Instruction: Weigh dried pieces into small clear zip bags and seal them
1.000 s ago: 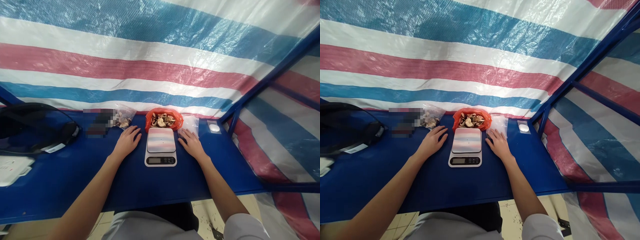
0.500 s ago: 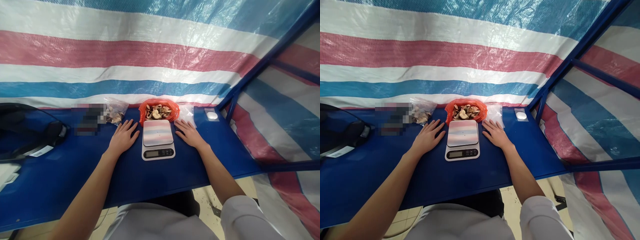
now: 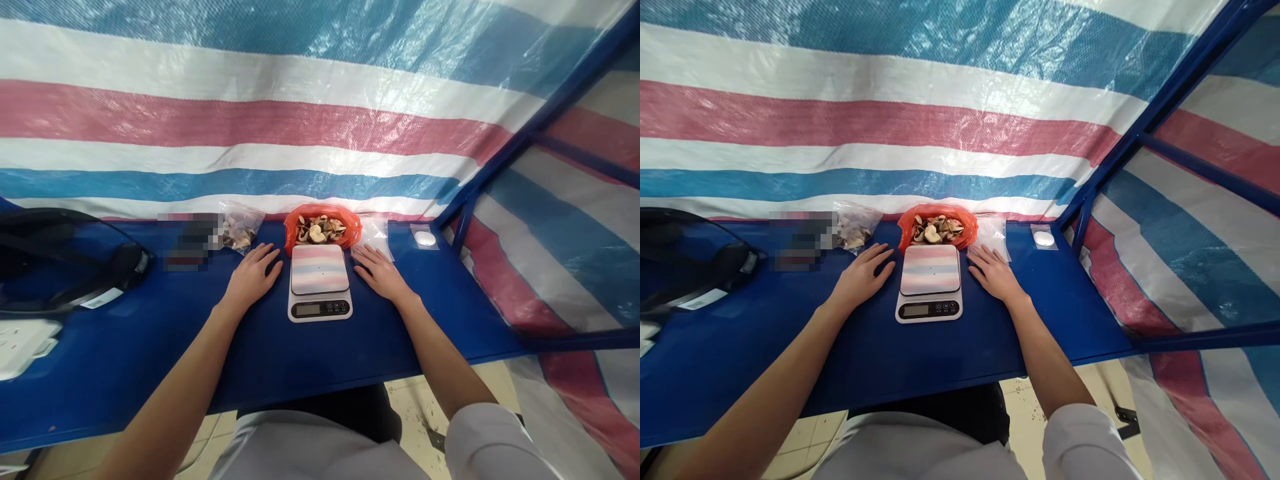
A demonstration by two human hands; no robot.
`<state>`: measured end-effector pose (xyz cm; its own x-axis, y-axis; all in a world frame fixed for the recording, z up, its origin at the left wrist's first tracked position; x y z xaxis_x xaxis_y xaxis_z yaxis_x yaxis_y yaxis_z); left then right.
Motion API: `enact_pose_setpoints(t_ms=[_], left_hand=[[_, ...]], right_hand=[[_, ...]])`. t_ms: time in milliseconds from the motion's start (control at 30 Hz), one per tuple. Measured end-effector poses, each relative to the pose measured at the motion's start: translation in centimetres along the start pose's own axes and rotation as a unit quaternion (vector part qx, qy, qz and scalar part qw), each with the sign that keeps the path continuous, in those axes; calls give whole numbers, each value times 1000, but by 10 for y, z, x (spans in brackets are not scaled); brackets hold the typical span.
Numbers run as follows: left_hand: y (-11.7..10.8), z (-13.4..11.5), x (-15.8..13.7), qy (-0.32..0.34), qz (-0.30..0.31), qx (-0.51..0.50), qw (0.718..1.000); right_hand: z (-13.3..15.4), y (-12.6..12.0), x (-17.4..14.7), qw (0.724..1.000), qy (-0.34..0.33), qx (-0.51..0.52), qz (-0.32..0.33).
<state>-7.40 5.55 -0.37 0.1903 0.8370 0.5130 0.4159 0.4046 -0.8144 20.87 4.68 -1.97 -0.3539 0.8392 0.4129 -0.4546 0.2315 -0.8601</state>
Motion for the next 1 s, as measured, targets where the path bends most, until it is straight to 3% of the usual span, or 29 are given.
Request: enact_pose_setpoints(t_ms=[200,400,567,700,833,1000], left_hand=[[-33,-1,24,63,-83,8,995],[-35,32,41,103,-51,116,987],[-28,43,37,100,-32,120,987],[-37,44,37,76,-61,109,989],[-55,62,39,-9,-105,119,987],[-51,81,37,-67,-74,127,987]], right_hand=[[-1,-14,5,996,2,54,-64],[-5,-8,9,996,3,58,-66],[-4,-2,8,997,-12,48,-59],[-4,-1,8,997,-19,34,-60],[-2,-1,10,998,-22,23,-63],[0,2,14,998,-15,6,-66]])
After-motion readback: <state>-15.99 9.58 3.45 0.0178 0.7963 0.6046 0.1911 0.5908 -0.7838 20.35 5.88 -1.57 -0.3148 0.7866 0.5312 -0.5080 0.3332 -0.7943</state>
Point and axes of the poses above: each hand's wrist, its own x-axis towards the middle knuckle, its own y-axis out of the palm, z = x × y, the point moved 10 cm from there along x, towards the middle knuckle, and after that the axes turned 9 degrees about -z, right-handed, at the moved point
